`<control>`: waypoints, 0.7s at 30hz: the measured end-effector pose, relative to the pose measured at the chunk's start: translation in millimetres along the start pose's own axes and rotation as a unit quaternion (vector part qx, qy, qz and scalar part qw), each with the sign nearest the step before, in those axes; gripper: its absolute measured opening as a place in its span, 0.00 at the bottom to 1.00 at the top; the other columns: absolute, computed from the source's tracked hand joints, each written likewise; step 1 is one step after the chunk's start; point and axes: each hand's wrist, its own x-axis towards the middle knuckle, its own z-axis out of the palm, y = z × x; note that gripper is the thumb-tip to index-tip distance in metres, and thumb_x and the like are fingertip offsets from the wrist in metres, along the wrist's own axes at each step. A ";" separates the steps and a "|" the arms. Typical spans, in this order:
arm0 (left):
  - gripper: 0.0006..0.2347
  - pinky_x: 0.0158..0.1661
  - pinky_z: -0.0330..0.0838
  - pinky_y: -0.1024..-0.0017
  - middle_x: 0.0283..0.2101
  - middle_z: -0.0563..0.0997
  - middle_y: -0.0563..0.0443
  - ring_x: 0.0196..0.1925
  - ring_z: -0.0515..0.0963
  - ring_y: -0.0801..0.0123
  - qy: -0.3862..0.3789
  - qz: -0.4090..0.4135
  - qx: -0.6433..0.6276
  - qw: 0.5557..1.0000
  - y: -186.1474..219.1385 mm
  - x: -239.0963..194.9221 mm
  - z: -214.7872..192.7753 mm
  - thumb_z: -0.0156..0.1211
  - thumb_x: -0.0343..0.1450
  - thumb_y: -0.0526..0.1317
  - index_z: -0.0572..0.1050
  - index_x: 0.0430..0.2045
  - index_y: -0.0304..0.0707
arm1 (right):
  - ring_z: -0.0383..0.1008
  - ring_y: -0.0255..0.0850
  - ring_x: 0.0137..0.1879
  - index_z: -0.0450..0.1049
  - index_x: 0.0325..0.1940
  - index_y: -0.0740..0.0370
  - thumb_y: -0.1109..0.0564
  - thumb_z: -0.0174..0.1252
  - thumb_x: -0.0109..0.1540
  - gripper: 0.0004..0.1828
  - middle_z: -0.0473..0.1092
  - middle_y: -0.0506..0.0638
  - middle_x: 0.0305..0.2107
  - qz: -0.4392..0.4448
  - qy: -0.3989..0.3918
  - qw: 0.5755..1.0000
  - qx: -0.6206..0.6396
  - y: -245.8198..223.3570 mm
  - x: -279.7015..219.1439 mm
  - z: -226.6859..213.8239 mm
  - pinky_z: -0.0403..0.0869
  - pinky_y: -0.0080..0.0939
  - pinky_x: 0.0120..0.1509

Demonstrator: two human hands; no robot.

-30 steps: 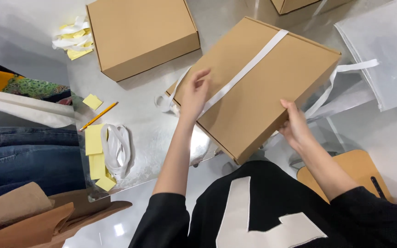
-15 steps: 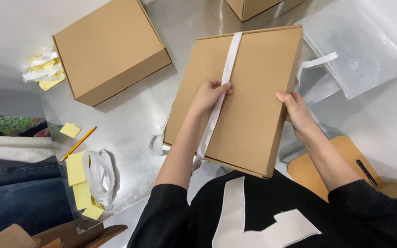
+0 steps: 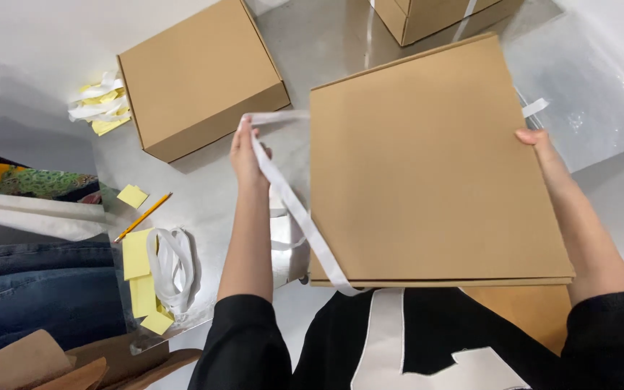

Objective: Unpacking garments, hanging them on a rack, folding them, and packing them into boxes with ribbons.

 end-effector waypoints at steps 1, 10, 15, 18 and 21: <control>0.12 0.21 0.65 0.78 0.37 0.78 0.56 0.18 0.67 0.81 0.001 0.002 -0.002 1.000 6.6 4.7 -18.6 0.68 0.71 0.50 0.84 0.45 0.50 | 0.73 0.33 0.57 0.68 0.52 0.36 0.30 0.50 0.59 0.22 0.72 0.35 0.51 -0.003 -0.002 1.000 -0.001 15.0 51.2 -6.4 0.66 0.39 0.62; 0.10 0.22 0.45 0.78 0.24 0.59 0.62 0.20 0.53 0.80 0.110 0.057 -0.072 0.990 53.1 -46.8 -138.7 0.63 0.74 0.49 0.79 0.43 0.48 | 0.74 0.26 0.45 0.71 0.47 0.32 0.32 0.44 0.63 0.16 0.73 0.28 0.41 -0.090 -0.087 0.974 0.187 47.4 90.7 13.2 0.68 0.27 0.47; 0.09 0.46 0.76 0.76 0.40 0.85 0.55 0.42 0.83 0.74 0.043 0.057 -0.038 0.997 25.3 -61.2 -172.4 0.66 0.74 0.45 0.82 0.39 0.40 | 0.75 0.24 0.37 0.71 0.48 0.35 0.25 0.57 0.50 0.29 0.75 0.31 0.39 -0.002 0.005 0.976 0.217 47.0 85.3 83.9 0.67 0.27 0.37; 0.08 0.37 0.70 0.77 0.35 0.80 0.62 0.36 0.74 0.81 0.000 0.008 0.102 0.995 28.0 -98.7 -155.6 0.64 0.75 0.48 0.82 0.38 0.46 | 0.57 0.25 0.22 0.64 0.39 0.38 0.31 0.59 0.60 0.18 0.64 0.32 0.26 -0.019 -0.017 0.972 0.232 52.1 69.0 121.9 0.48 0.30 0.21; 0.09 0.37 0.79 0.79 0.36 0.82 0.58 0.39 0.79 0.76 -0.019 0.006 0.219 0.975 -9.7 -101.9 -145.9 0.69 0.74 0.50 0.82 0.34 0.47 | 0.68 0.61 0.72 0.36 0.81 0.52 0.22 0.73 0.69 0.63 0.53 0.64 0.66 -0.095 -0.129 0.943 0.292 109.2 115.6 149.3 0.69 0.68 0.75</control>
